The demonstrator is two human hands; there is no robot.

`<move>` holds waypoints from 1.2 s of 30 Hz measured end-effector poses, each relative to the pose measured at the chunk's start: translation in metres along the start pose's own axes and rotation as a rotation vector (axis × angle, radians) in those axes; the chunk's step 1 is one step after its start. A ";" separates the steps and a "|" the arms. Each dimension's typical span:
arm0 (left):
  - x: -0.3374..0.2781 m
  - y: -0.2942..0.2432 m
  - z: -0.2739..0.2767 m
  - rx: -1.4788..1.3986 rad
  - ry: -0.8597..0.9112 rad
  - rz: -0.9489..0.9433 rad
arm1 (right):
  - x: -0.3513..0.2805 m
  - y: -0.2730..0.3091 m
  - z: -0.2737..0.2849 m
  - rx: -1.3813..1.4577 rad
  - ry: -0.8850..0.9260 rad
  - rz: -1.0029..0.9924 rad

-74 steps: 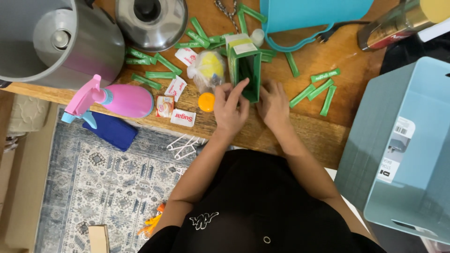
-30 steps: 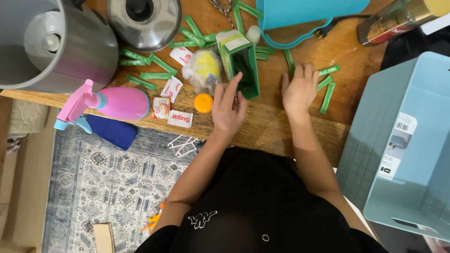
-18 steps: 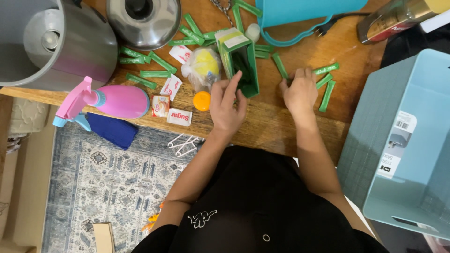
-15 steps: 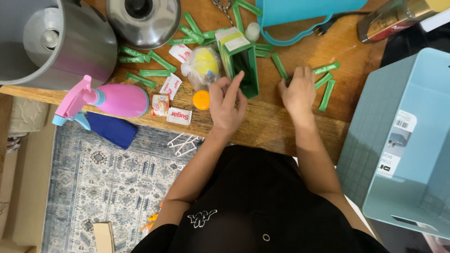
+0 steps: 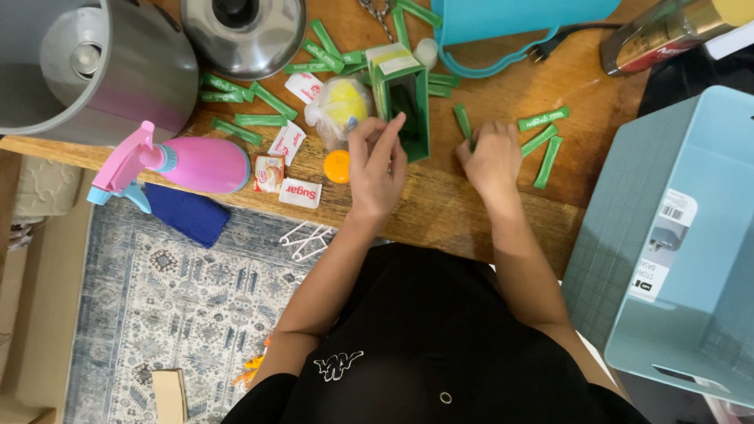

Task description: The person picks up a package of paper towels, places it on a table, and then proceeds to take multiple green sachets from a scattered pile and place them into a green cardboard box.

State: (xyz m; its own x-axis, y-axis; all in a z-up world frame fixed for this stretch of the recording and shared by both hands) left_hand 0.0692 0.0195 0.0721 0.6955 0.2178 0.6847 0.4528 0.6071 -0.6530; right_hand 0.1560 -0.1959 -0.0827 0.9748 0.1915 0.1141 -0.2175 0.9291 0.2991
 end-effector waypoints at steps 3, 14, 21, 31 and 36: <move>0.009 -0.003 0.002 -0.009 0.019 -0.004 | -0.007 0.022 0.024 0.066 -0.044 0.032; 0.007 0.002 0.003 -0.039 0.079 0.081 | -0.043 0.098 0.141 0.665 -0.446 0.217; 0.000 0.012 0.003 -0.011 0.081 0.130 | -0.030 0.123 0.122 0.712 -0.438 0.354; -0.007 0.007 0.012 0.139 0.020 0.176 | -0.035 0.146 0.126 0.798 -0.324 0.620; -0.021 0.003 0.017 0.155 -0.057 0.148 | -0.044 0.140 0.125 0.738 -0.404 0.638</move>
State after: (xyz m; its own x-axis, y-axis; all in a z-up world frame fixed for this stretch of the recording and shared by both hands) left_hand 0.0463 0.0295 0.0612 0.7135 0.3532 0.6051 0.2537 0.6748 -0.6930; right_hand 0.0763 -0.1142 0.0728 0.6105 0.3308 0.7197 -0.7920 0.2449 0.5592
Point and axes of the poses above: each hand's wrist, its own x-axis towards the middle knuckle, its own z-axis out of the back of the hand, y = z × x, the point moved 9 cm from there along x, towards the middle knuckle, and after that the axes turned 3 degrees about z, right-handed, at the moved point
